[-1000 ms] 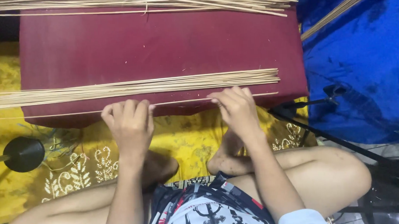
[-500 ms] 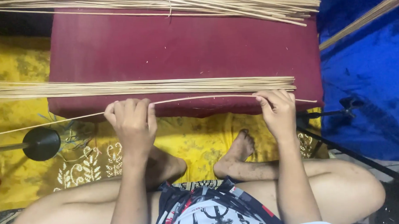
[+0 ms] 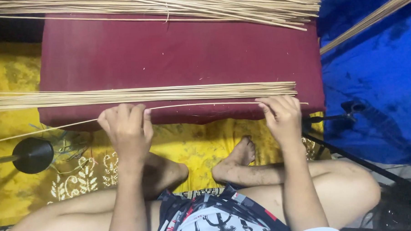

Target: Organizing and aligning thin wooden sticks into neat bundles on a flat surface.

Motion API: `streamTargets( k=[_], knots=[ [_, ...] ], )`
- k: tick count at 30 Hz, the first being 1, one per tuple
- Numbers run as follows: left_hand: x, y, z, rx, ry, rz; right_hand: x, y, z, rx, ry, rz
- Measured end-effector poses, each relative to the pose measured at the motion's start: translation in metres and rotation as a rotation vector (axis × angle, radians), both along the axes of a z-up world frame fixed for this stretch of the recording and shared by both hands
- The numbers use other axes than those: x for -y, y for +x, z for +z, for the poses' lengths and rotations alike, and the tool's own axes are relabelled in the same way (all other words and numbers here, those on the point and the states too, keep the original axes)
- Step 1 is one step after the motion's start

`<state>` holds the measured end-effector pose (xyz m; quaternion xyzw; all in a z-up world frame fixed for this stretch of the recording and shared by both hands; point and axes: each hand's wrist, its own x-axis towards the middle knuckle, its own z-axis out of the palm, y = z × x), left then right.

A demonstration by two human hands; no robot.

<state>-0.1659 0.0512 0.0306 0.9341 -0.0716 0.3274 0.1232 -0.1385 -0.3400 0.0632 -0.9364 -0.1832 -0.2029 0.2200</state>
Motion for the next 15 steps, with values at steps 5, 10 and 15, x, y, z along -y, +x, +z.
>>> streamTargets(
  k=[5, 10, 15],
  knots=[
    [0.042, 0.007, -0.003, -0.049, -0.023, -0.140, -0.035, -0.003, -0.005, -0.064, 0.037, 0.163],
    [0.002, 0.026, -0.002, -0.041, 0.064, -0.070, -0.010, 0.003, 0.009, -0.073, 0.035, 0.115],
    [-0.016, 0.028, 0.004, -0.095, 0.033, 0.012, -0.016, 0.007, 0.004, -0.104, 0.113, 0.076]
  ],
)
